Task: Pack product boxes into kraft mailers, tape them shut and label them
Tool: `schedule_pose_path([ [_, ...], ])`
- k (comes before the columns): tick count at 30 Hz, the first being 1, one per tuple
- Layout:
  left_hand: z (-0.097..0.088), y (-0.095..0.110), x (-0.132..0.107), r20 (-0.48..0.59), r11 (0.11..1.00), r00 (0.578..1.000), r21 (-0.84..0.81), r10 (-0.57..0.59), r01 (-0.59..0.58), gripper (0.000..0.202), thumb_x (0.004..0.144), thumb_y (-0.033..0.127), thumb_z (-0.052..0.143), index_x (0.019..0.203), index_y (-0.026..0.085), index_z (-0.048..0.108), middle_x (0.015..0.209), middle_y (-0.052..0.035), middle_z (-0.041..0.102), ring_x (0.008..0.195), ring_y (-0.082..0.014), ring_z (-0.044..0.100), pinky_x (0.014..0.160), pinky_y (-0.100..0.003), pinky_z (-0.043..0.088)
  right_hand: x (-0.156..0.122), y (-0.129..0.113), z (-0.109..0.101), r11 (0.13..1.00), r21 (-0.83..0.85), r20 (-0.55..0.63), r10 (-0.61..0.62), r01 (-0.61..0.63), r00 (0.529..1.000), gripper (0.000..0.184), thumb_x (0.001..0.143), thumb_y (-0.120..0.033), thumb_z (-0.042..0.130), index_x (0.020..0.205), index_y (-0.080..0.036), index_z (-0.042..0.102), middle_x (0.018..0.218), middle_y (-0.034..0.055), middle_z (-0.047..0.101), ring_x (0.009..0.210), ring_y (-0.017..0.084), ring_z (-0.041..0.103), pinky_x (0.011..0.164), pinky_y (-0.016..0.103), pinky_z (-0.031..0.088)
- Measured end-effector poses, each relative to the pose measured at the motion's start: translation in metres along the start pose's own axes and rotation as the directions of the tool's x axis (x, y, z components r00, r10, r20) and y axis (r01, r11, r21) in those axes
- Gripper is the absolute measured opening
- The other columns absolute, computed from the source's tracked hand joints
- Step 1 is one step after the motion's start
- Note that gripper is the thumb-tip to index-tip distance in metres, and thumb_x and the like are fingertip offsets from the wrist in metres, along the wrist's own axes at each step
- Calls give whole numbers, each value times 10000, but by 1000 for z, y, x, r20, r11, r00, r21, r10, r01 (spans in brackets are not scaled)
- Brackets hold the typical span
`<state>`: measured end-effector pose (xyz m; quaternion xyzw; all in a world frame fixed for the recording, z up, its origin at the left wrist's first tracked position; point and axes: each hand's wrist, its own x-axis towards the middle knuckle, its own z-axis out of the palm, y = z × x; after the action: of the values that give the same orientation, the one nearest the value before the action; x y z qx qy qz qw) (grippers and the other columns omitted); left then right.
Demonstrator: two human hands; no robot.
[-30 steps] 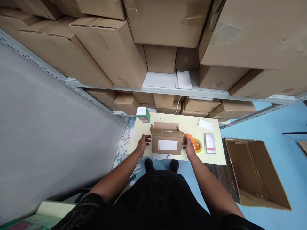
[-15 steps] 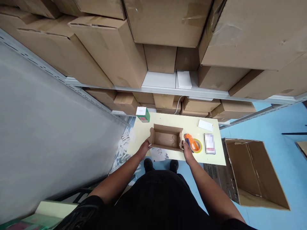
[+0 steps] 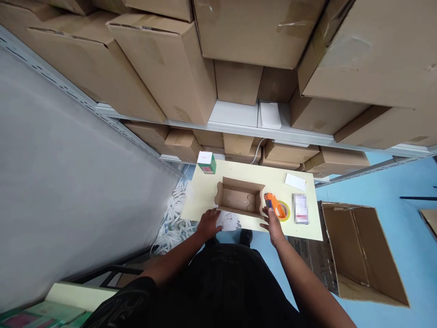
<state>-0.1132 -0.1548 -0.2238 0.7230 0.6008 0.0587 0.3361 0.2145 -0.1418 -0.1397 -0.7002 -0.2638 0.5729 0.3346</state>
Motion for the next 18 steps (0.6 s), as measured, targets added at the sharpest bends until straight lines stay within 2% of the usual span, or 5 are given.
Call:
schedule_pose_path([
  [6, 1, -6, 7, 76, 978, 987, 144, 140, -150, 362, 905, 325, 657, 1254, 230, 661, 1335, -162, 591, 1289, -384, 437, 1083, -527, 318, -3, -35, 8, 977, -193, 4, 98, -95, 995, 740, 799, -659, 696, 1444, -338, 529, 1532, 117, 519, 1244, 343, 622, 749, 401, 626],
  [8, -2, -8, 2, 94, 967, 979, 165, 180, -194, 239, 934, 265, 595, 1142, 211, 699, 1222, -167, 622, 1247, -368, 466, 1054, -520, 343, 1, -42, 14, 954, -287, -14, 83, -84, 996, 707, 778, -608, 726, 1397, -309, 564, 1433, 131, 598, 1115, 323, 684, 714, 392, 624],
  [11, -12, -17, -13, 123, 958, 974, 193, 191, -212, 210, 918, 166, 542, 1034, 182, 716, 1109, -171, 642, 1161, -346, 524, 1004, -494, 388, 10, -44, 23, 936, -348, -32, 38, -47, 999, 570, 810, -545, 661, 1302, -260, 622, 1188, 121, 708, 900, 276, 727, 675, 384, 617],
  [14, -30, -41, -38, 88, 969, 993, 223, 84, -102, 236, 855, 126, 551, 1023, 165, 712, 1092, -174, 651, 1128, -344, 561, 991, -473, 414, 18, -38, 25, 939, -343, -83, -41, 10, 996, 523, 824, -495, 599, 1282, -245, 632, 1117, 102, 719, 892, 260, 718, 702, 372, 621],
  [18, -60, -89, -78, -40, 944, 982, 268, -187, 190, 285, 864, 157, 511, 1085, 165, 691, 1143, -172, 660, 1149, -343, 581, 1027, -477, 423, 27, -25, 20, 939, -327, -83, -141, 107, 987, 483, 855, -521, 510, 1202, -219, 658, 948, 75, 731, 831, 253, 718, 737, 381, 622],
])
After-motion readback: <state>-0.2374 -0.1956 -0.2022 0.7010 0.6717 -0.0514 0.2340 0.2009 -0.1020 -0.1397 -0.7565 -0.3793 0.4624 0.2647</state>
